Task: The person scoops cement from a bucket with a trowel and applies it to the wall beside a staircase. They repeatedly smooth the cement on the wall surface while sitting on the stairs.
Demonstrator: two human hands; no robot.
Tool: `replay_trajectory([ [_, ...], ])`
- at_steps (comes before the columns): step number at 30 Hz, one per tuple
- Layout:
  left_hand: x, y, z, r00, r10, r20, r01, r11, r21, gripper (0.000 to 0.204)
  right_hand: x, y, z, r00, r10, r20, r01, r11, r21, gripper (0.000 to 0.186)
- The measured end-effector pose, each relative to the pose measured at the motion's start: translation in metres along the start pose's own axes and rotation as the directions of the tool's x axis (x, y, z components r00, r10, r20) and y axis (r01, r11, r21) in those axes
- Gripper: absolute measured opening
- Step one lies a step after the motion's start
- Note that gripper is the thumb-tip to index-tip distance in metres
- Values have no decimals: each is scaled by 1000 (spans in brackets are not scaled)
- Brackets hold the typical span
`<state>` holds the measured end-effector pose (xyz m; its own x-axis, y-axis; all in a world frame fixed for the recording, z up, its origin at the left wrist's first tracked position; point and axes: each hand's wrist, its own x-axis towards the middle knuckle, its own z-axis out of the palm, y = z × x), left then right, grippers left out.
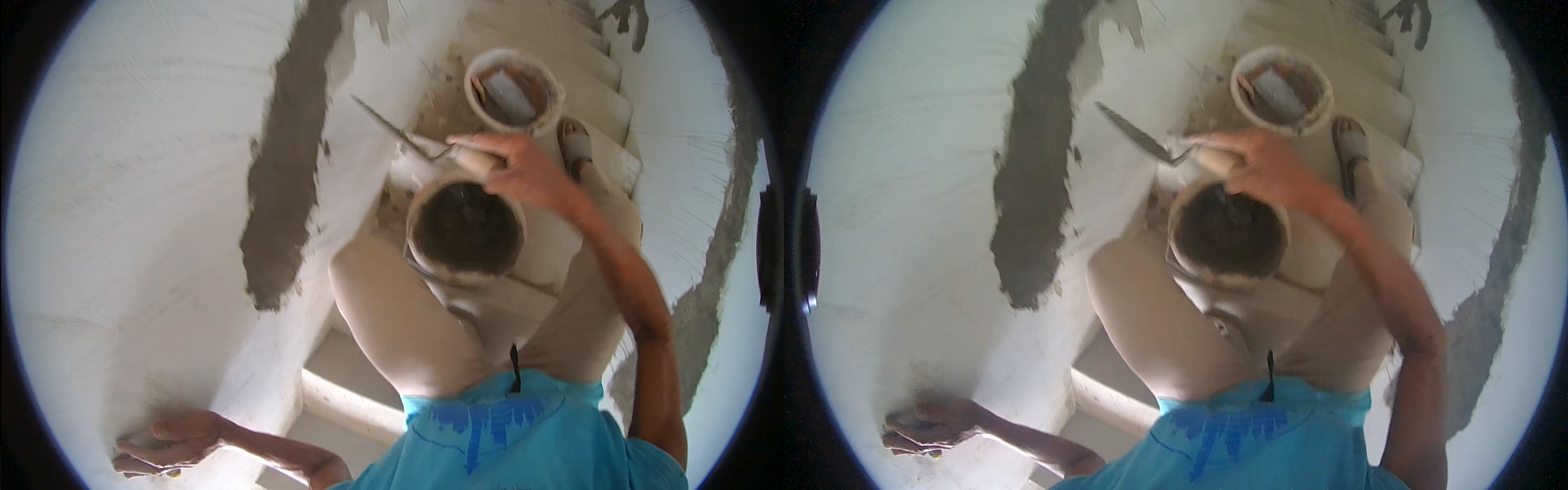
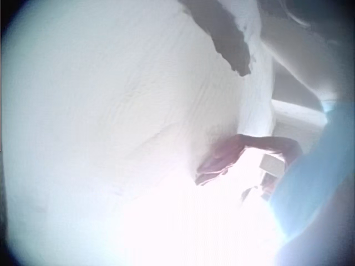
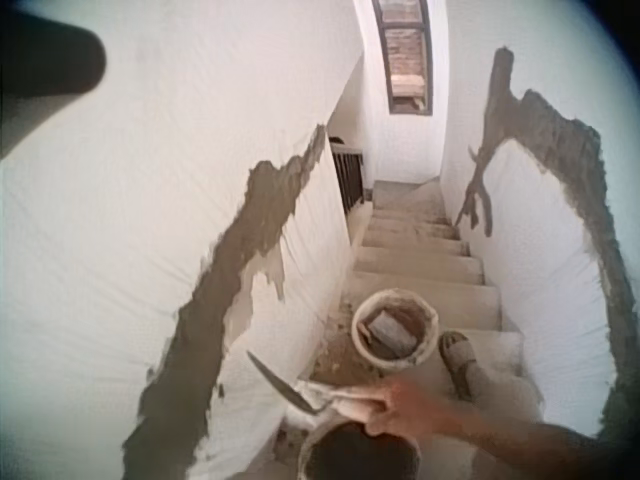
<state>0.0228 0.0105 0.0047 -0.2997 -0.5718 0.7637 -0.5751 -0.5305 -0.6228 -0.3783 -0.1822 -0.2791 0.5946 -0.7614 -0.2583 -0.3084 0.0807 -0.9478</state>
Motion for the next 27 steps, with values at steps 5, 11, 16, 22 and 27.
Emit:
replay_trajectory([
  [5,1,-4,3,1000,-10,-25,9,998,-55,58,-51,-3,-23,908,299,295,-255,951,-177,54],
  [11,-3,-13,9,997,14,-71,-14,1000,5,59,-93,58,57,908,353,225,-271,906,-325,35],
  [16,11,3,9,998,-4,-65,-1,997,-73,51,-104,45,88,808,587,42,-584,790,190,35],
  [22,7,3,7,997,-4,-81,-3,997,-82,52,-85,81,109,591,757,280,-719,337,607,54],
  [27,7,4,6,997,-1,-83,-7,995,-96,52,-74,86,114,546,790,281,-661,199,723,55],
])
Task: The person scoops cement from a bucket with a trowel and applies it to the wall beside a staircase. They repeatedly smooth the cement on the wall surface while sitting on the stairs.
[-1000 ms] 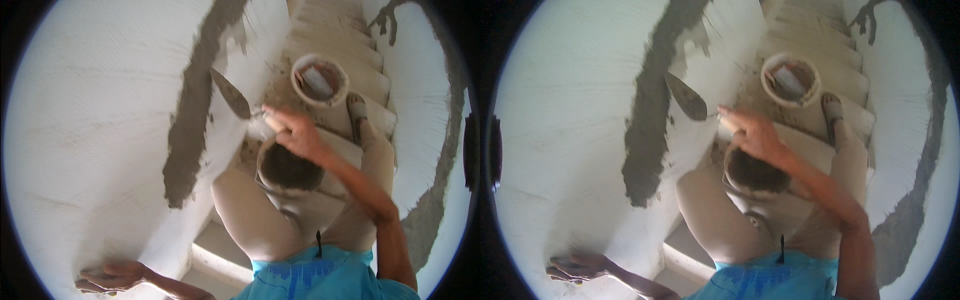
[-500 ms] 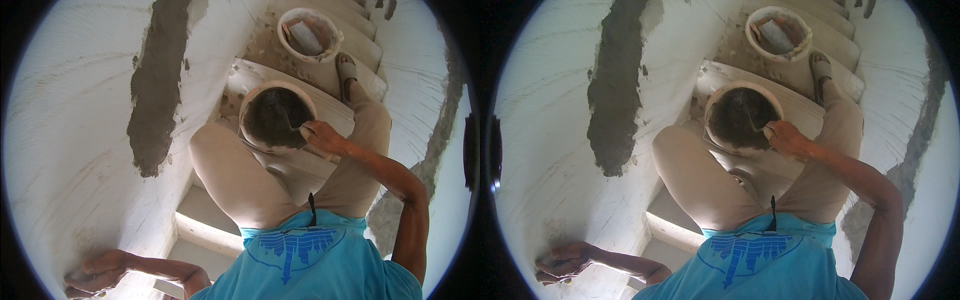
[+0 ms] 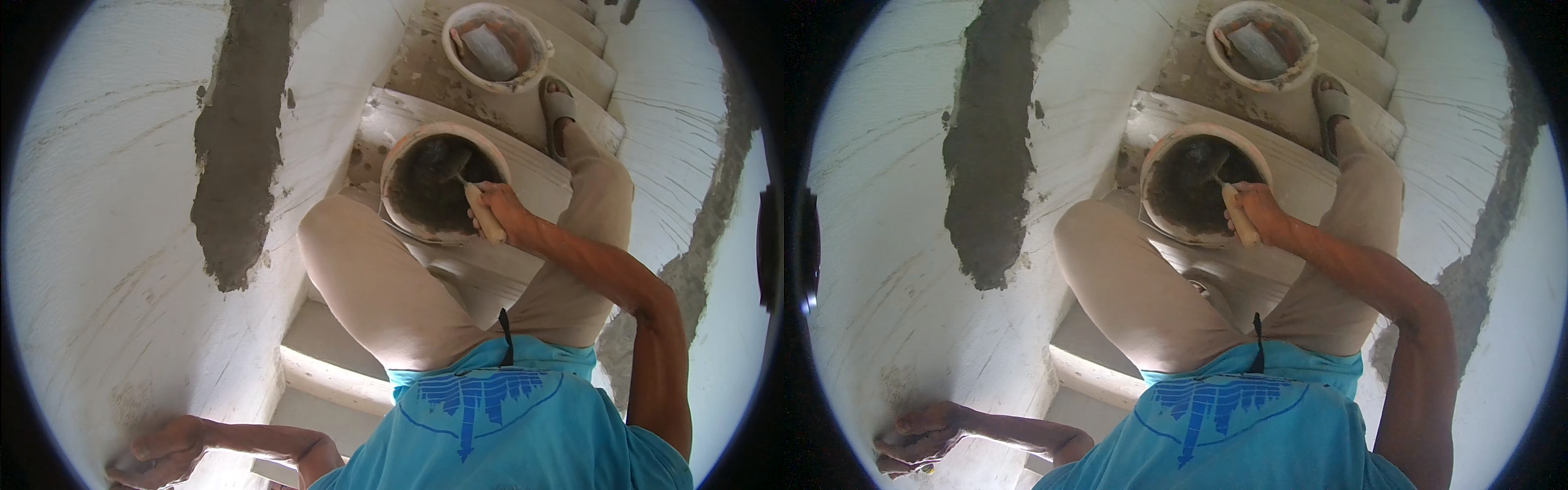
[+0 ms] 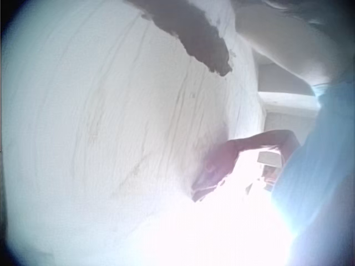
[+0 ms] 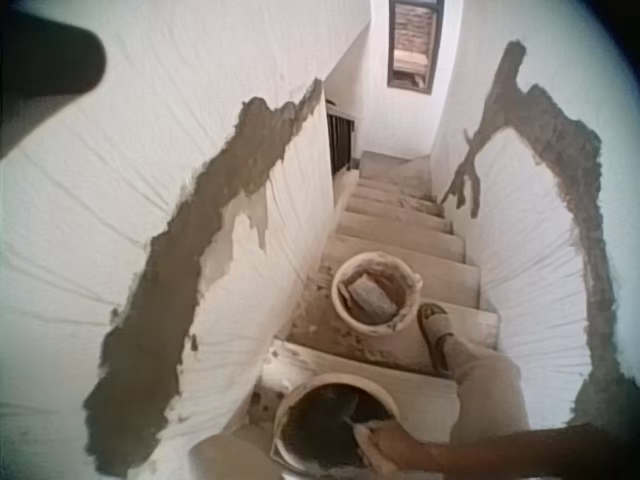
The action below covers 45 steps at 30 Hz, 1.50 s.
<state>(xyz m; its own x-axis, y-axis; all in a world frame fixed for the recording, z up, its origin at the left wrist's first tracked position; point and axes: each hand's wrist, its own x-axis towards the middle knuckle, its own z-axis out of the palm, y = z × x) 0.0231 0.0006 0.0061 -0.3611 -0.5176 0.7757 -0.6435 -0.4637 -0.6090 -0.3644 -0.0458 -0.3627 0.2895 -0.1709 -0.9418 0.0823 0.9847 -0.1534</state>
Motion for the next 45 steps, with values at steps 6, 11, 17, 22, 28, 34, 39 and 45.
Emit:
replay_trajectory([
  [6,1,2,1,1000,-3,-2,3,1000,-19,53,-2,10,1,997,-64,-38,65,998,7,54],
  [11,-1,3,0,1000,-5,-6,4,1000,-26,54,-17,8,7,990,-132,-41,130,991,-43,51],
  [17,-2,4,2,1000,-11,-11,10,999,-40,56,-40,6,4,956,-270,115,293,898,-329,47],
  [22,-4,5,0,1000,-15,-15,15,999,-42,57,-63,-6,-2,927,-270,260,366,802,-471,47],
  [28,2,5,2,1000,-5,-14,5,999,-37,56,-69,2,-33,907,-249,341,357,883,-305,49],
  [34,1,-4,-5,1000,8,18,-9,1000,25,55,-69,-31,-21,830,-327,451,506,782,-364,54],
  [39,6,-3,-9,1000,18,11,-19,996,90,54,-73,-65,-4,787,-526,324,607,755,-248,54],
  [45,7,2,-10,1000,28,3,-28,993,119,53,-73,-129,33,605,-777,176,795,601,-80,58],
])
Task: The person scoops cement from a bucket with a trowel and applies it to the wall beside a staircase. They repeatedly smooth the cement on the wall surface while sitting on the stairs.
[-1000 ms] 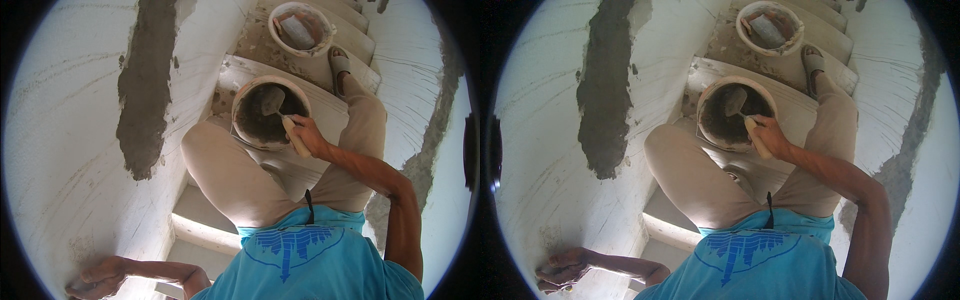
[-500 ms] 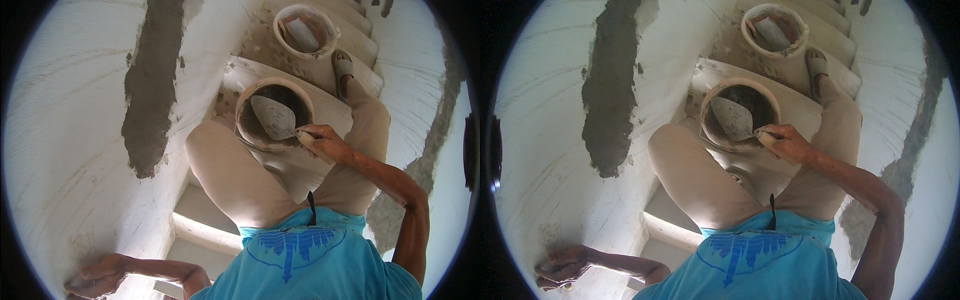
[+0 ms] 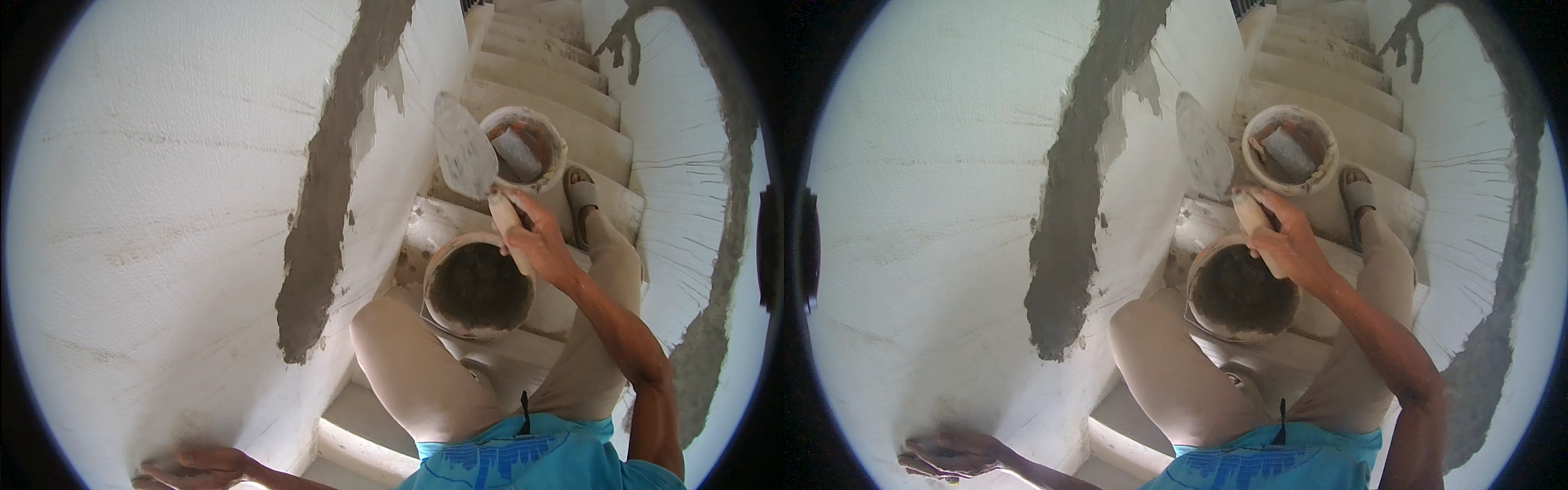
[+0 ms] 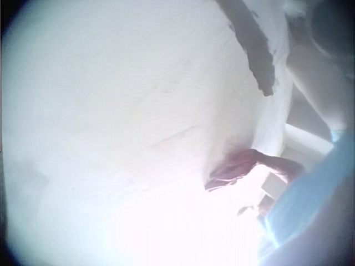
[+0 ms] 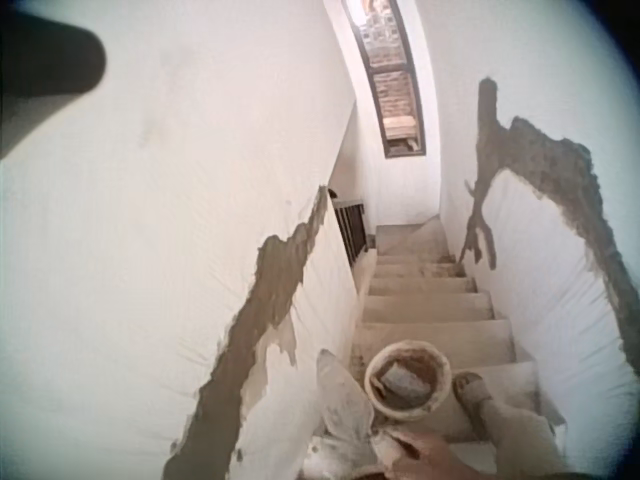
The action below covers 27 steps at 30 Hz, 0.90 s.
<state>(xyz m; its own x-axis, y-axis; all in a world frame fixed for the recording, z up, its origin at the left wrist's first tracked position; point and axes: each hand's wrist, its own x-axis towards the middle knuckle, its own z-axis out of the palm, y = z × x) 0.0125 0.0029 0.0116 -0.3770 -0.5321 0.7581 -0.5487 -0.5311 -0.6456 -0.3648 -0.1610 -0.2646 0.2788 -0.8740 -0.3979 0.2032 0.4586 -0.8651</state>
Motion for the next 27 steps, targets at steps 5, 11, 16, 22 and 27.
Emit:
replay_trajectory([
  [5,5,2,-1,1000,21,-9,-21,1000,13,52,60,6,13,900,-429,-80,383,864,-327,64],
  [11,5,6,-1,999,32,-14,-32,999,19,52,95,25,40,746,-658,-104,539,688,-486,69],
  [16,4,12,-4,1000,-24,18,24,1000,9,56,105,41,59,719,-678,-153,522,672,-526,67],
  [22,6,13,0,1000,-10,2,10,1000,-8,55,116,49,70,699,-690,-186,546,684,-484,68],
  [27,8,15,-1,1000,-14,7,15,1000,-8,55,116,37,78,678,-711,-186,562,665,-492,67],
])
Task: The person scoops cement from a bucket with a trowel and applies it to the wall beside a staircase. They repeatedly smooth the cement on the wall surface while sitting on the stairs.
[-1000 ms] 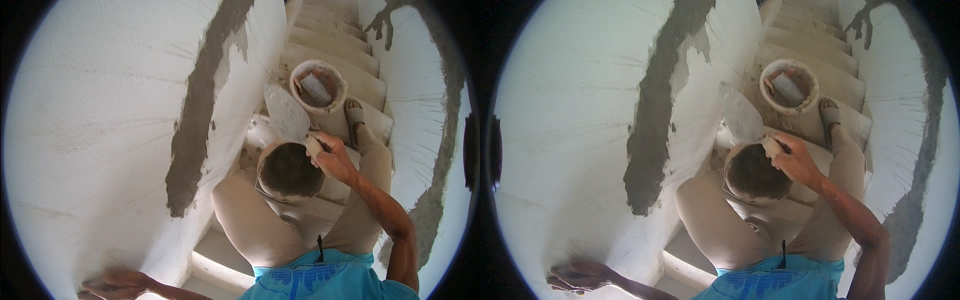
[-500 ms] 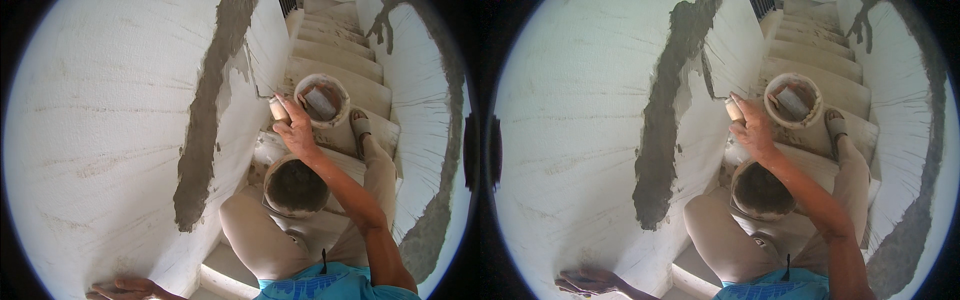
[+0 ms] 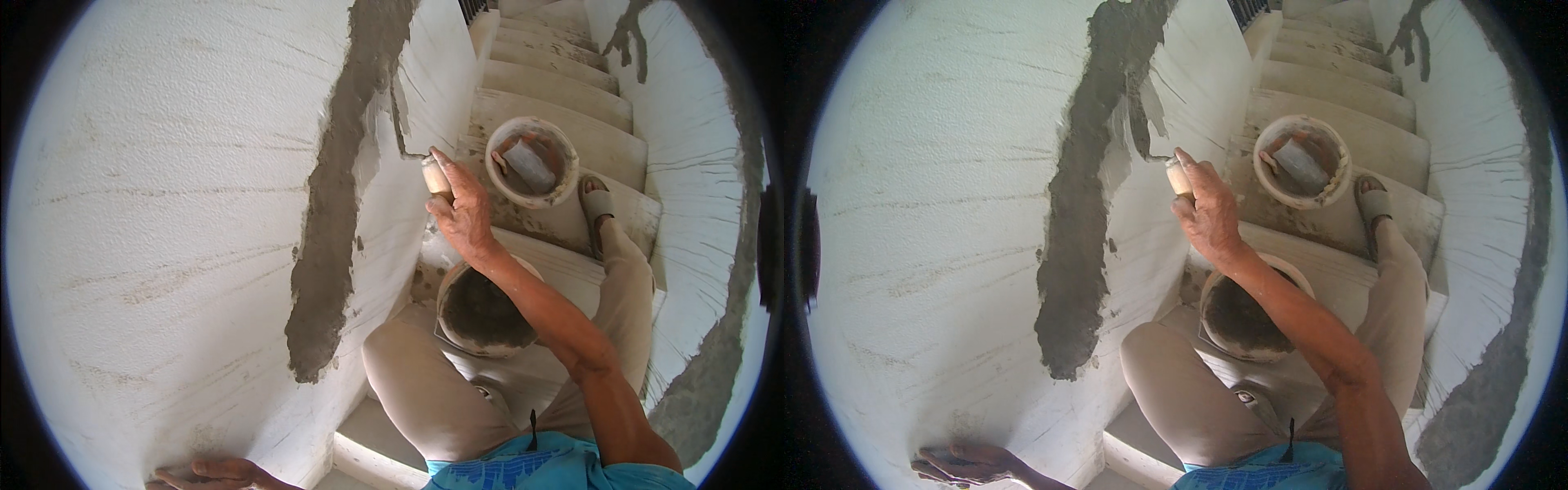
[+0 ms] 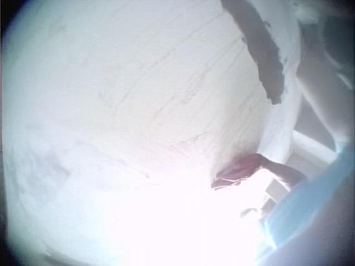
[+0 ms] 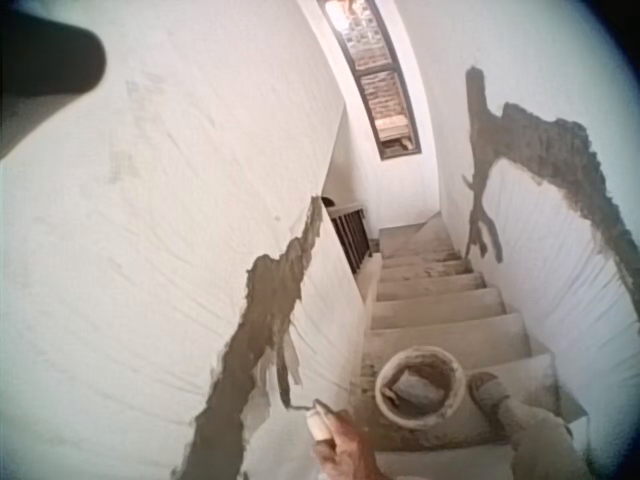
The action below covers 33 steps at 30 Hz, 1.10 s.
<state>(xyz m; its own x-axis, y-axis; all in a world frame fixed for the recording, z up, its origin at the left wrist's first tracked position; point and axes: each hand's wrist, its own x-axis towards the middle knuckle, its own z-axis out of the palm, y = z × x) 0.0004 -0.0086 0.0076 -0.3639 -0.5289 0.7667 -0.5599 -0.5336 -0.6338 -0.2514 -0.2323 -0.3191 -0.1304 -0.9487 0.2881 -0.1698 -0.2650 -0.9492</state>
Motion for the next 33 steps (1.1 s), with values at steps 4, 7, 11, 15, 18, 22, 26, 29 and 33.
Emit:
replay_trajectory([
  [4,0,1,-1,1000,-11,6,11,1000,-4,55,6,-8,6,999,-35,5,35,999,-32,68],
  [7,0,2,-2,1000,-18,12,18,1000,-8,55,8,-13,10,1000,20,-14,-20,1000,11,70],
  [11,0,4,-2,999,-30,20,30,999,-20,55,11,-17,14,1000,9,-25,-9,1000,-28,71],
  [15,-1,5,-3,998,-48,31,49,998,-31,55,12,-15,18,999,-23,-29,20,996,-91,69],
  [18,-2,7,-3,997,-67,40,69,997,-44,55,13,-12,26,1000,-16,-10,14,990,-142,71],
  [22,-6,11,-5,989,-124,76,128,990,-60,55,11,-22,29,998,26,51,-11,965,-263,77],
  [26,-2,11,-3,997,-59,47,63,995,-83,54,6,-24,30,998,4,69,14,965,-264,78],
  [29,-2,10,-4,997,-62,49,66,994,-84,54,-5,-26,24,993,19,113,10,968,-252,77],
  [33,-5,9,-5,993,-99,61,103,992,-72,54,-18,-22,14,995,-34,92,51,981,-187,75],
])
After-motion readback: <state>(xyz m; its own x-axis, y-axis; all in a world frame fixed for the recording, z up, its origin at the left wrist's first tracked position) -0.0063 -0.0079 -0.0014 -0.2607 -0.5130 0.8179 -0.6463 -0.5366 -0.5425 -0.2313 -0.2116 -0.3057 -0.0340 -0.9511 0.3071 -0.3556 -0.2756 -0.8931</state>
